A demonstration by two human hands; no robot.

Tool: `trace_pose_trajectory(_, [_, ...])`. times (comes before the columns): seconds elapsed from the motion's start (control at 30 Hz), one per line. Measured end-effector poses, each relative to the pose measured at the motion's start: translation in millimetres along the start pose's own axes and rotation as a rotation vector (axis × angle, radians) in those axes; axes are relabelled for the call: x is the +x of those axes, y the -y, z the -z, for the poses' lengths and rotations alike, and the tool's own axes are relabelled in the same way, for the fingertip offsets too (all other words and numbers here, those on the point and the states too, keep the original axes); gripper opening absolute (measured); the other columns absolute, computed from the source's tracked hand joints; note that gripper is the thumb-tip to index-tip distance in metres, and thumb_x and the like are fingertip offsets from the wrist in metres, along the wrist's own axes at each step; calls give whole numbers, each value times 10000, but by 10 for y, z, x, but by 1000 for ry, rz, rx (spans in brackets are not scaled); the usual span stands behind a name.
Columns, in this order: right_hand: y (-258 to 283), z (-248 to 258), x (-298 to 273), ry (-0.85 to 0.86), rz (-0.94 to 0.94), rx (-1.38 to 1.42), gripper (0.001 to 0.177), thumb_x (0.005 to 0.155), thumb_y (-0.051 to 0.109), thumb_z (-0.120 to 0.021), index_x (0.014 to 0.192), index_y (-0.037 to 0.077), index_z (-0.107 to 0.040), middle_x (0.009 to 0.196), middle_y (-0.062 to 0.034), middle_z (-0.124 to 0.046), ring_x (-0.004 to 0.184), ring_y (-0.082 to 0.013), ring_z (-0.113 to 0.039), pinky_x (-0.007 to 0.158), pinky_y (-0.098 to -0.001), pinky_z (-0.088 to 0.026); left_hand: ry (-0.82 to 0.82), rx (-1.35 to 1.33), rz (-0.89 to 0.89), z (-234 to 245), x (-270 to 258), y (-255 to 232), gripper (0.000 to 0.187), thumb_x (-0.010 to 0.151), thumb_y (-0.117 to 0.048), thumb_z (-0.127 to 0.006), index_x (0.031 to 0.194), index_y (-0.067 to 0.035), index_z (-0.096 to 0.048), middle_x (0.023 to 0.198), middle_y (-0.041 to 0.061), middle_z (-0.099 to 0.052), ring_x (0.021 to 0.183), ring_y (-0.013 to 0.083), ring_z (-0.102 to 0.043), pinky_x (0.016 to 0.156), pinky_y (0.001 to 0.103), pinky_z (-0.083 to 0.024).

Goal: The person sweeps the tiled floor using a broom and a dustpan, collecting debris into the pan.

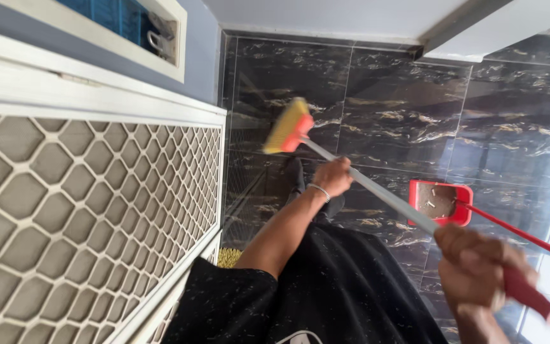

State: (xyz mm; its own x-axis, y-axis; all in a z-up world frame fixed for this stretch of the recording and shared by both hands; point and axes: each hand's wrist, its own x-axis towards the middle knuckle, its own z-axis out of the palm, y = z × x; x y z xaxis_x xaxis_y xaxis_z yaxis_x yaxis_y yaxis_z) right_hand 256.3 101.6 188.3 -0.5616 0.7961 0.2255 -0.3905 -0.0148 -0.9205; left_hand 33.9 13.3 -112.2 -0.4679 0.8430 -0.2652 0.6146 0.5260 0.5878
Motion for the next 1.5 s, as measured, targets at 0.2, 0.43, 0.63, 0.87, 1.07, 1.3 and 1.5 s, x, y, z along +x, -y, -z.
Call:
trace_pose_trajectory(0.2, [547,342,-393,33,175,-91,270,996,95,-567,776,13,-435,555,-121,-514,499,-205,-512,550,-374,-446,41,28,-59,272,-275,-792,238,913,-323,-648,918,-87,-616,816,130,-722,775,326,-745,659,469,-593])
trace_pose_trajectory(0.43, [-11,583,-839,100,-242,441,297,1020,166,-582,754,35,-556,674,-70,-611,669,-234,-574,757,-408,-485,-322,152,-171,831,-174,-377,103,878,-224,-663,890,-139,-605,819,87,-682,850,340,-713,727,480,-579])
trace_pose_trajectory(0.63, [114,-532,-503,725,310,-398,345,972,253,-723,739,49,-570,770,-59,-552,861,-292,-671,855,-417,-575,-239,70,-114,816,-207,249,349,863,-250,-697,1177,-114,-628,987,160,-708,843,399,-684,735,512,-547])
trace_pose_trajectory(0.87, [393,-747,-660,462,278,-339,319,993,128,-670,724,14,-543,726,-70,-520,679,-200,-595,808,-363,-571,-15,-110,-114,477,-556,143,231,898,-347,-722,936,-127,-662,811,139,-731,822,366,-728,715,507,-553])
trace_pose_trajectory(1.07, [616,-550,-600,391,213,-233,337,1024,102,-627,712,25,-524,680,-55,-484,606,-170,-531,715,-344,-497,-113,-6,-132,317,-935,-103,223,900,-283,-673,1025,-115,-599,716,116,-701,719,371,-710,615,522,-529])
trace_pose_trajectory(1.3, [741,-572,-80,430,58,16,370,1059,71,-577,698,37,-502,626,-37,-443,521,-135,-457,607,-322,-411,-215,76,-113,892,-1414,-59,340,1010,-338,-630,970,-13,-539,551,101,-617,492,318,-661,442,441,-521])
trace_pose_trajectory(1.5, [51,-1331,333,459,-202,199,406,1089,44,-534,686,48,-483,580,-22,-408,448,-105,-393,514,-304,-337,-354,185,45,897,-1782,600,285,985,-321,-626,988,-40,-664,611,126,-687,558,320,-708,524,446,-557])
